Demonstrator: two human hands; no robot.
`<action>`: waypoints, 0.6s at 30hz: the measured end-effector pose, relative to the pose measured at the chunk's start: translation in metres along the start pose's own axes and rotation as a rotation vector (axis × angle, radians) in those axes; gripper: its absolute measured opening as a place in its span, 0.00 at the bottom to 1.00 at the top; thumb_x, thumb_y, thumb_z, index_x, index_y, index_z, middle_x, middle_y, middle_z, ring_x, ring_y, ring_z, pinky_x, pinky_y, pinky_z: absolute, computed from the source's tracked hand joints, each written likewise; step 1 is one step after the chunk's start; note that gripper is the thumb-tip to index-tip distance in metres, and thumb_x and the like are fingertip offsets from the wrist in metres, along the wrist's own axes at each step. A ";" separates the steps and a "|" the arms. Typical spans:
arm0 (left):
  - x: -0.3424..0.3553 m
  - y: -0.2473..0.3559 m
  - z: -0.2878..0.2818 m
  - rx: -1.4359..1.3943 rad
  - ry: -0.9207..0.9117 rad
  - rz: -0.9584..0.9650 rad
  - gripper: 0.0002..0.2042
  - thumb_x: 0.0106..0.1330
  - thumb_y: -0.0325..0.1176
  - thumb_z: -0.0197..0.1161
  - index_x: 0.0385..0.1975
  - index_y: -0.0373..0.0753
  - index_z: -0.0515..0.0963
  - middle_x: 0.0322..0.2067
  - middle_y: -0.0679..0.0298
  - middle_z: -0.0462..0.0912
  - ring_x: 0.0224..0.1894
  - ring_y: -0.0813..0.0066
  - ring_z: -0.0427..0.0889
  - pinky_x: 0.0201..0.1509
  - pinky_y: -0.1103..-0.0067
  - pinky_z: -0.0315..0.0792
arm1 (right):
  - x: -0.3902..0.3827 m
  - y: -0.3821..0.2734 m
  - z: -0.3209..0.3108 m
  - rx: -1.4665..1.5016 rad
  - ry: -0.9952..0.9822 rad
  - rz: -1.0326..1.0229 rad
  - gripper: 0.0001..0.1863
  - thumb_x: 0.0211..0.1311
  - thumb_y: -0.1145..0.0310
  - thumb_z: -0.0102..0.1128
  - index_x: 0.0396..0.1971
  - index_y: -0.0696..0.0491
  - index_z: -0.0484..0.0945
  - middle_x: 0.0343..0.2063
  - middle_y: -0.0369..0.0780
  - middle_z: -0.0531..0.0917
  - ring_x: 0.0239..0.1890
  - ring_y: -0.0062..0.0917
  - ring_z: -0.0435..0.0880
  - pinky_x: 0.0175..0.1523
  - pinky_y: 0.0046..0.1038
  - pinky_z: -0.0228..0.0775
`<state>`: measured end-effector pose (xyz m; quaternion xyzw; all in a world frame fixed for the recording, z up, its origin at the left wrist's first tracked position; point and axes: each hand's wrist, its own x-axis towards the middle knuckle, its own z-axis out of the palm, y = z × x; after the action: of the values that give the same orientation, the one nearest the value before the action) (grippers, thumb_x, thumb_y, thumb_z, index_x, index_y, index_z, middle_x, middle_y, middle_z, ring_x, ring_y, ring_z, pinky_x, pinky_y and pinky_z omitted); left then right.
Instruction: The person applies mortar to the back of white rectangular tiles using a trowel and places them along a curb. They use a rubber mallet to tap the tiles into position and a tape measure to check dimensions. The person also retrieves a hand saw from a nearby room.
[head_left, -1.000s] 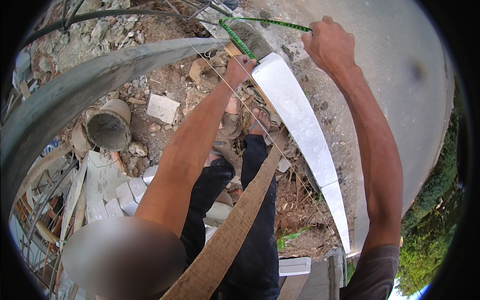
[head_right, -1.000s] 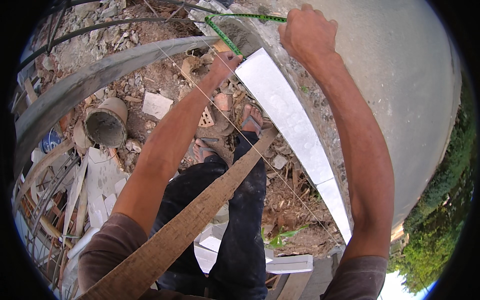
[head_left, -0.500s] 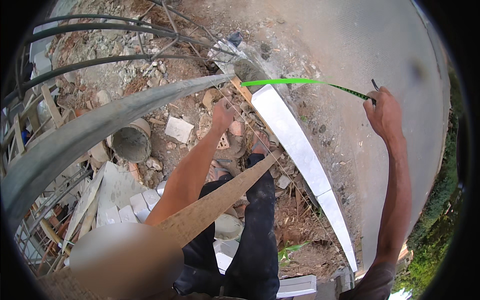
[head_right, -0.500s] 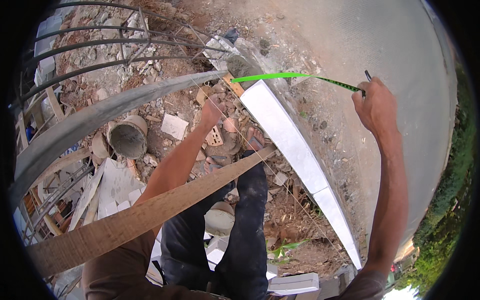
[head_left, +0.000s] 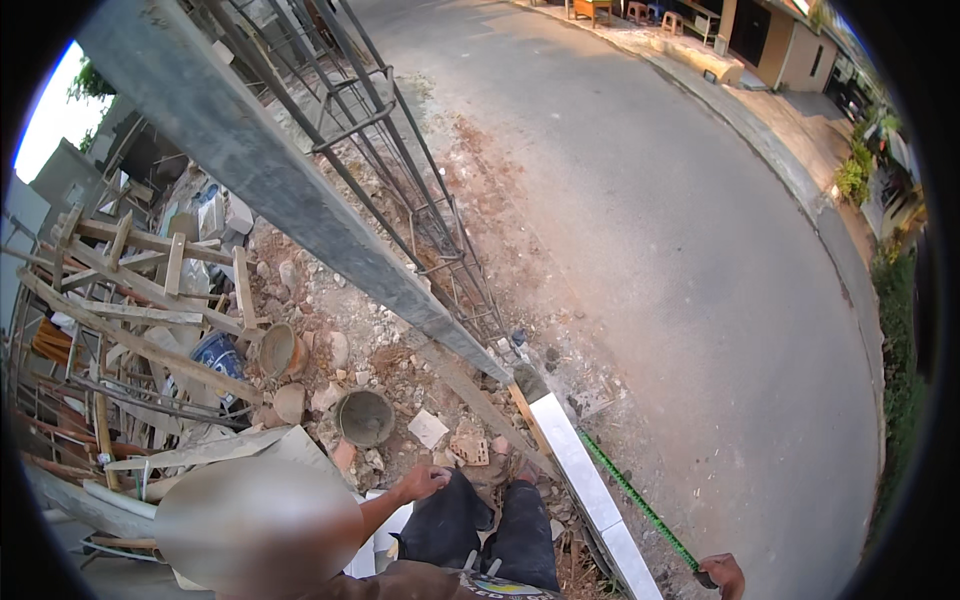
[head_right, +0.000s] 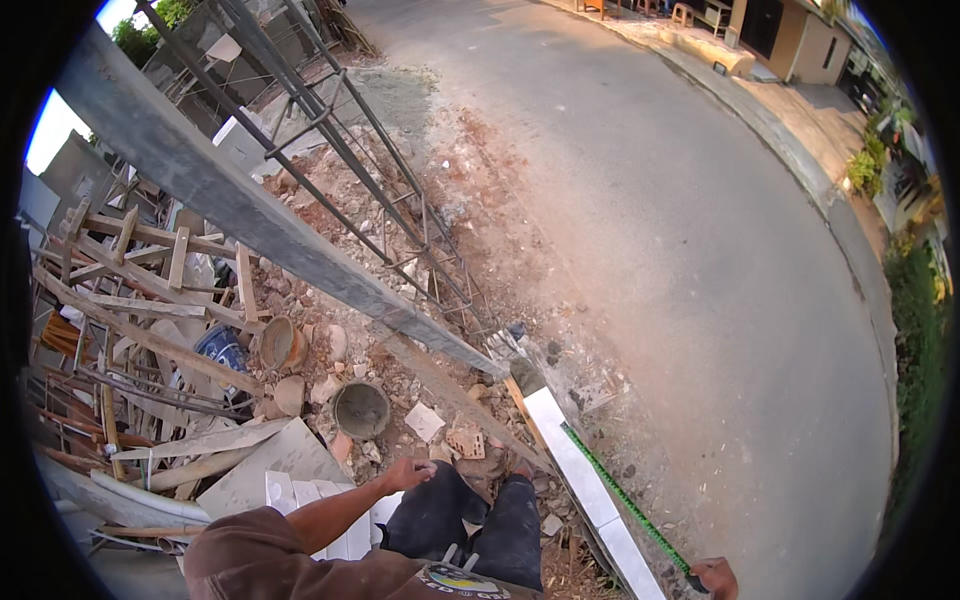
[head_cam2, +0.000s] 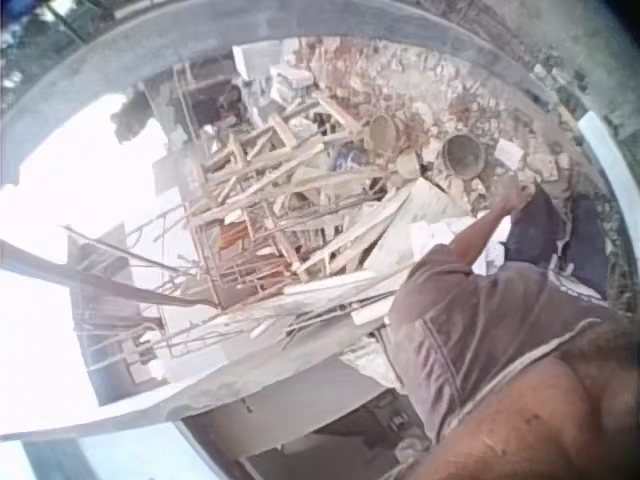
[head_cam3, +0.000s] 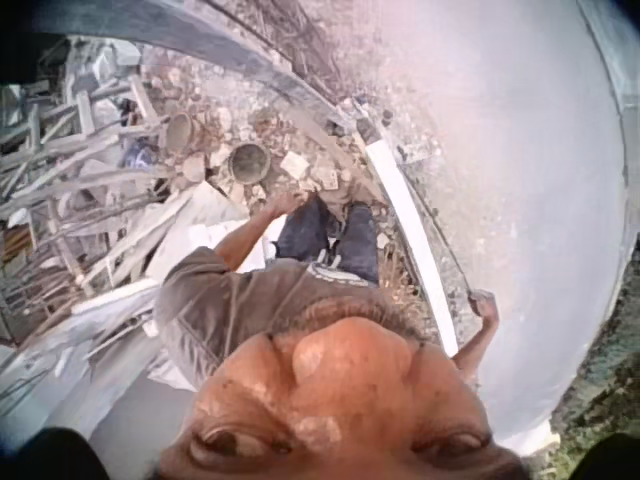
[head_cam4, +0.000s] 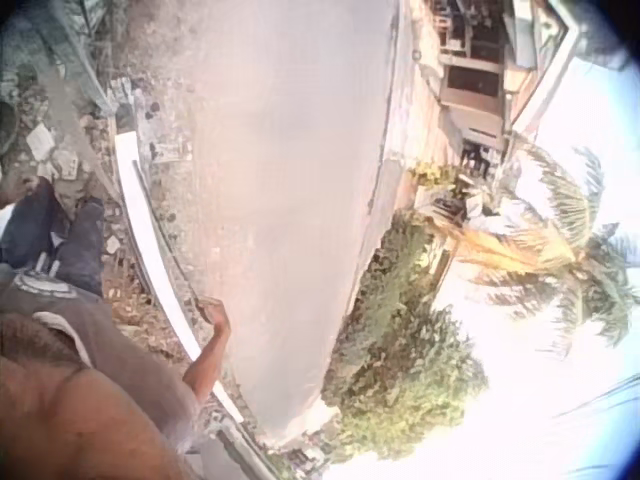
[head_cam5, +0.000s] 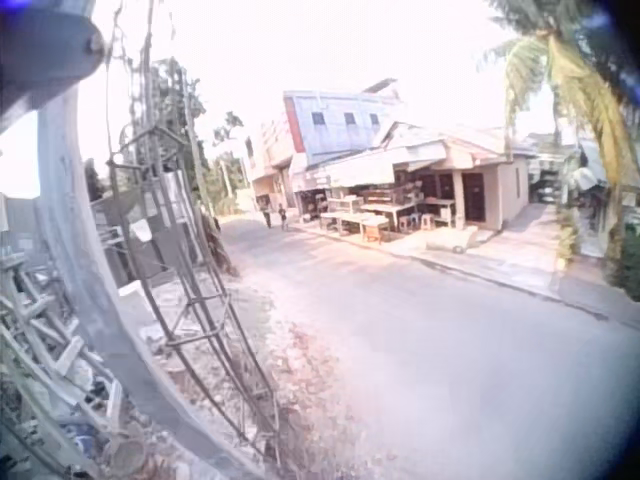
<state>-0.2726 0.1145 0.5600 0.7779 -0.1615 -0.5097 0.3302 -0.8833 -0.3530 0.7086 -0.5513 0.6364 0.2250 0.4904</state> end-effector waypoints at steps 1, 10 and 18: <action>-0.005 0.039 0.010 0.054 -0.055 0.005 0.15 0.70 0.41 0.61 0.45 0.37 0.84 0.35 0.68 0.86 0.37 0.82 0.82 0.43 0.80 0.76 | -0.021 0.028 -0.014 -0.335 -0.179 -0.562 0.09 0.60 0.63 0.64 0.31 0.54 0.84 0.25 0.36 0.81 0.24 0.25 0.77 0.27 0.27 0.68; -0.088 0.166 0.049 -0.659 -0.276 0.200 0.24 0.74 0.50 0.57 0.57 0.35 0.75 0.43 0.63 0.84 0.43 0.76 0.83 0.44 0.81 0.76 | -0.091 -0.068 0.061 -0.129 -0.405 -0.388 0.25 0.56 0.46 0.70 0.39 0.55 0.86 0.27 0.34 0.85 0.23 0.17 0.78 0.27 0.21 0.66; -0.116 0.137 -0.022 -1.079 0.565 0.268 0.20 0.77 0.46 0.53 0.47 0.32 0.78 0.37 0.62 0.84 0.34 0.76 0.84 0.34 0.83 0.75 | -0.103 -0.234 0.200 -0.209 -0.348 -0.479 0.07 0.56 0.73 0.61 0.32 0.56 0.87 0.21 0.32 0.81 0.24 0.15 0.75 0.29 0.20 0.65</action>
<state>-0.2903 0.0902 0.7385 0.5793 0.1159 -0.2483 0.7676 -0.6018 -0.2067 0.7742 -0.6861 0.3682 0.2584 0.5717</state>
